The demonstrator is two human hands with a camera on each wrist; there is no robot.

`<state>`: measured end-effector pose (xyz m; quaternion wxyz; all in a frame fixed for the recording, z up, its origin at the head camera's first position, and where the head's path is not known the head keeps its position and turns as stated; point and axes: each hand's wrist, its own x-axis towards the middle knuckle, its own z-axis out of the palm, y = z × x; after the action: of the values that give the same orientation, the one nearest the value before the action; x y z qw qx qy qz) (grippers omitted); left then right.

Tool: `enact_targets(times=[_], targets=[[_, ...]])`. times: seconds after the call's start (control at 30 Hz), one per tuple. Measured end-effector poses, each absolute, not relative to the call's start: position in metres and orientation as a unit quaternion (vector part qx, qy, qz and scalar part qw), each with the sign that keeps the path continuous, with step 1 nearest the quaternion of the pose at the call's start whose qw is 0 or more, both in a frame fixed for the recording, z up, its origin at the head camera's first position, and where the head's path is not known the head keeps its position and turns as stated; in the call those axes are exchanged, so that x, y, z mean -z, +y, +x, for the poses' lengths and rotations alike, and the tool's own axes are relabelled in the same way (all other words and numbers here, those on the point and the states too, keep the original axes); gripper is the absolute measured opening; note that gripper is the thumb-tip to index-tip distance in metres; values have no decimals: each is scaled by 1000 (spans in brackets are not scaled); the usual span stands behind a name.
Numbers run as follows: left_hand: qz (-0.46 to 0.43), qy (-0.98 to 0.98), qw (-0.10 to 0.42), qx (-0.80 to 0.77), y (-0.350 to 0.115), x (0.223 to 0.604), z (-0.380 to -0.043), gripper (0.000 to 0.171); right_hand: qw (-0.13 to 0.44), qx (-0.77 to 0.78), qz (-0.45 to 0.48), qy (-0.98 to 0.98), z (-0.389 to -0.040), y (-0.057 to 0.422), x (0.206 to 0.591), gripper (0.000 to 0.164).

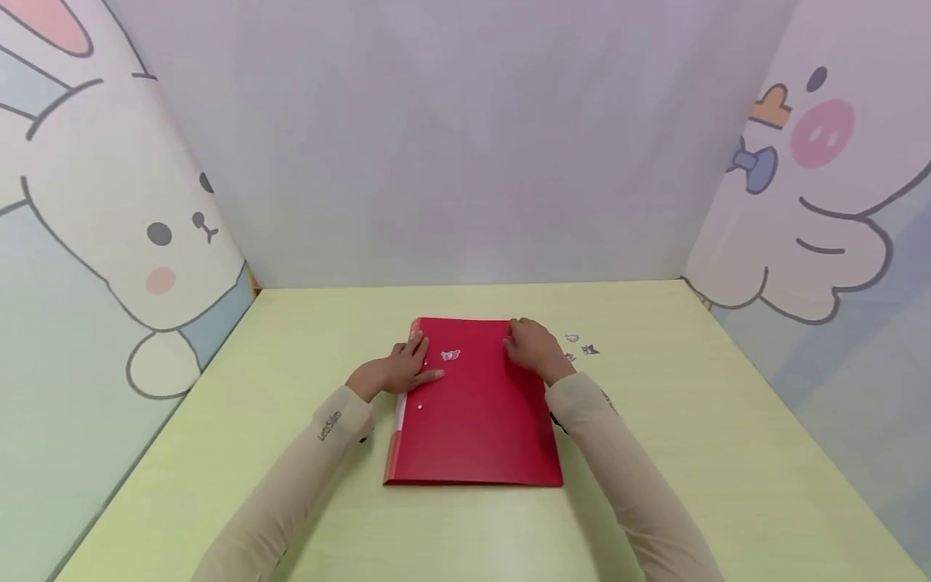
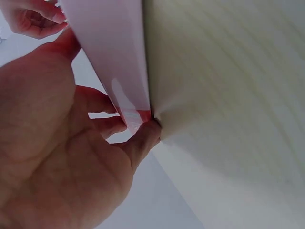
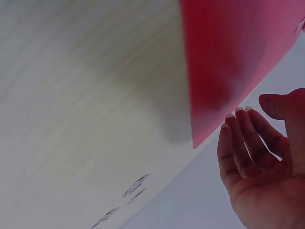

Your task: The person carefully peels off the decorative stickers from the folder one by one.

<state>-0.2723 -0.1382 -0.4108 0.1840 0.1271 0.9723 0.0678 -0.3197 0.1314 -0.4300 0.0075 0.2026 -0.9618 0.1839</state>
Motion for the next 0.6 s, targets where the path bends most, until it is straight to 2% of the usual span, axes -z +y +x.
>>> enact_targets(times=[0.33, 0.6], targets=[[122, 973, 188, -60, -138, 414, -275, 89, -6, -210, 203, -956, -322, 115, 427, 29], [122, 974, 184, -55, -138, 415, -277, 90, -45, -226, 204, -952, -320, 99, 424, 37]])
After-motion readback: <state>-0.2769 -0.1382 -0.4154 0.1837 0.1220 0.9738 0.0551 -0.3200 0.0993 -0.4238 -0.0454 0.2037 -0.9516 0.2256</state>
